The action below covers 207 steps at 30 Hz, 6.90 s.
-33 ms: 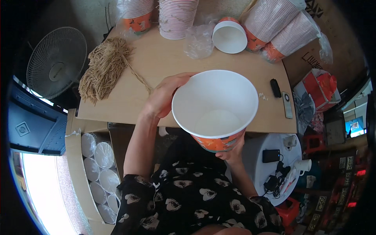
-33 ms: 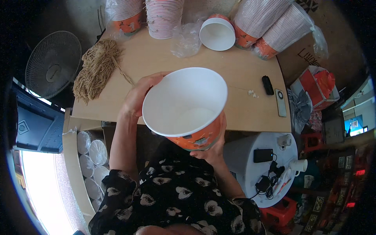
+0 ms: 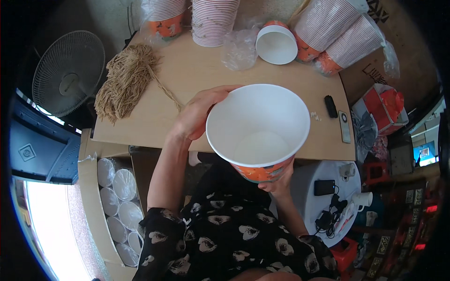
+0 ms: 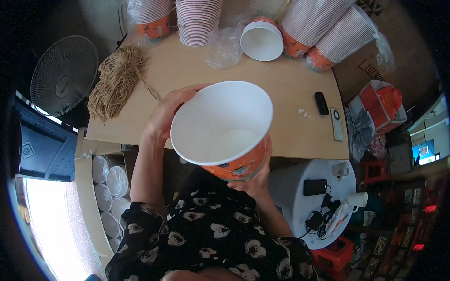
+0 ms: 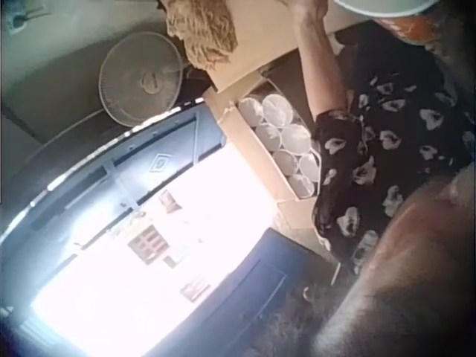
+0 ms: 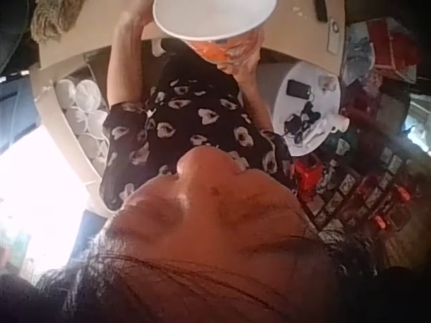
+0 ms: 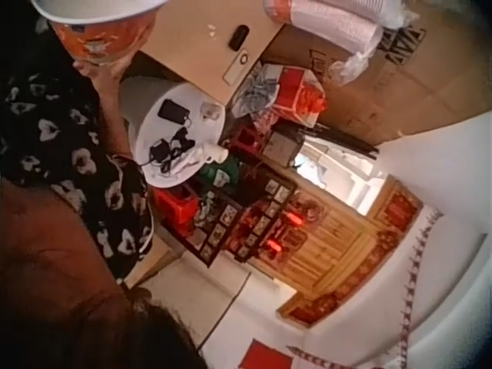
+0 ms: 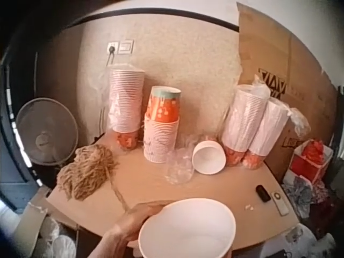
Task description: Threading and attaching string handles to paper buckets using small plastic anchors.
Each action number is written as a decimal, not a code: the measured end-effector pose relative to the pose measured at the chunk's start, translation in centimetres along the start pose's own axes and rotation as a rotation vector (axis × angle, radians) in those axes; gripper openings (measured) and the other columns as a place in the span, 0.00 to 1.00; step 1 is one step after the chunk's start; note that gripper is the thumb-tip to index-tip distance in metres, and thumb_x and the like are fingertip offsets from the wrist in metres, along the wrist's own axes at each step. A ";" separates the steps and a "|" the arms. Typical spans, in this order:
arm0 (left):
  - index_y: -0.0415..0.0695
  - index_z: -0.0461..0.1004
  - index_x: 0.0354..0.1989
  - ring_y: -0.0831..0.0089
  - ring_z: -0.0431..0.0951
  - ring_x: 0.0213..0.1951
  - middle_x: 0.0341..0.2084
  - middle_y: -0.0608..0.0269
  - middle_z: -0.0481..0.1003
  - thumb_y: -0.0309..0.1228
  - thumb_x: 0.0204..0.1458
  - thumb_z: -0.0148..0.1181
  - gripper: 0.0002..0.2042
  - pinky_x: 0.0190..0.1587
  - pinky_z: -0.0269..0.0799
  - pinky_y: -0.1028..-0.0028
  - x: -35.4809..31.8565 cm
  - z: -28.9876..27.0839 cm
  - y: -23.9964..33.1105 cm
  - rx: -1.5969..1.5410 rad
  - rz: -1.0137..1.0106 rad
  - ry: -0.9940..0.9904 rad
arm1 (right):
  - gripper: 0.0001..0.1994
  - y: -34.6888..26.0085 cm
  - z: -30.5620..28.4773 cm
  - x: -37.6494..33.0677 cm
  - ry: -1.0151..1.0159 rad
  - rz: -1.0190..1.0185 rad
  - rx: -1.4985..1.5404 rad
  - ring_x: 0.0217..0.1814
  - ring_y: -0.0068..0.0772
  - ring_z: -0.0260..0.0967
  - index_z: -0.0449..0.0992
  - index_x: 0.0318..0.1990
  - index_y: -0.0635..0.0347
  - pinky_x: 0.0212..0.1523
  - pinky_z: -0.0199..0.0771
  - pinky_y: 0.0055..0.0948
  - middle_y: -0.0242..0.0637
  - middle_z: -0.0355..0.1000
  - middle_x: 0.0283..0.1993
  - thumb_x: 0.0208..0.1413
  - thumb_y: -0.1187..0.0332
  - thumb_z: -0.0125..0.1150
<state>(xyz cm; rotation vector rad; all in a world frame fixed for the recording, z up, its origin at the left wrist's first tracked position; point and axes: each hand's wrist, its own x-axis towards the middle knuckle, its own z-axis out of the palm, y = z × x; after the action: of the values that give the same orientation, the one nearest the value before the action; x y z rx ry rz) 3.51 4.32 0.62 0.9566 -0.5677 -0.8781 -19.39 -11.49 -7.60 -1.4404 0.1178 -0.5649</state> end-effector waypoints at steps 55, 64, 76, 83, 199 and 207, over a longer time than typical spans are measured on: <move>0.34 0.73 0.55 0.76 0.79 0.43 0.44 0.60 0.79 0.26 0.58 0.57 0.17 0.49 0.75 0.75 -1.7 -8.6 -0.9 0.196 0.066 0.271 | 0.63 5.0 2.7 6.8 -0.157 0.255 0.139 0.74 0.42 0.53 0.39 0.74 0.61 0.71 0.59 0.46 0.46 0.50 0.72 0.35 0.61 0.84; 0.40 0.79 0.48 0.60 0.82 0.35 0.35 0.46 0.81 0.26 0.51 0.54 0.16 0.42 0.76 0.65 6.9 -4.7 -2.5 0.779 0.289 0.428 | 0.35 10.5 -3.0 8.7 -0.080 0.163 -0.433 0.57 0.39 0.72 0.63 0.62 0.66 0.54 0.76 0.39 0.44 0.70 0.58 0.47 0.75 0.75; 0.42 0.82 0.45 0.72 0.81 0.35 0.38 0.58 0.80 0.27 0.57 0.64 0.09 0.35 0.77 0.75 -3.1 -12.4 -2.8 0.942 0.371 0.770 | 0.36 9.1 0.2 11.7 0.158 -0.020 -0.600 0.70 0.37 0.58 0.61 0.66 0.68 0.71 0.54 0.37 0.43 0.63 0.67 0.49 0.74 0.72; 0.43 0.83 0.36 0.64 0.79 0.35 0.32 0.59 0.79 0.26 0.49 0.69 0.07 0.35 0.76 0.68 -6.7 -11.8 -3.0 1.221 0.234 0.650 | 0.29 9.3 0.1 10.0 0.266 -0.081 -0.547 0.64 0.38 0.62 0.64 0.63 0.66 0.65 0.60 0.38 0.44 0.65 0.61 0.55 0.73 0.67; 0.39 0.81 0.38 0.85 0.71 0.23 0.21 0.68 0.77 0.24 0.56 0.65 0.04 0.25 0.67 0.80 1.6 3.7 -7.0 0.781 -0.009 -0.021 | 0.12 0.1 -2.8 7.4 -0.226 0.087 -0.632 0.27 0.21 0.68 0.74 0.50 0.65 0.29 0.66 0.21 0.32 0.73 0.28 0.64 0.67 0.59; 0.34 0.80 0.43 0.81 0.80 0.35 0.31 0.64 0.81 0.24 0.62 0.58 0.07 0.40 0.77 0.80 0.7 1.4 -6.6 0.562 -0.109 -0.031 | 0.03 0.4 -3.1 7.5 -0.060 0.060 -0.372 0.24 0.11 0.60 0.77 0.39 0.66 0.25 0.61 0.17 0.29 0.70 0.24 0.59 0.76 0.61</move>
<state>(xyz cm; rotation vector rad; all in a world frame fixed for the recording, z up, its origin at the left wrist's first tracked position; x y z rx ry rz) 0.30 1.22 -4.47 1.4943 -0.8174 -0.8460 -14.03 -17.48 -6.55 -1.8067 0.2273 -0.4651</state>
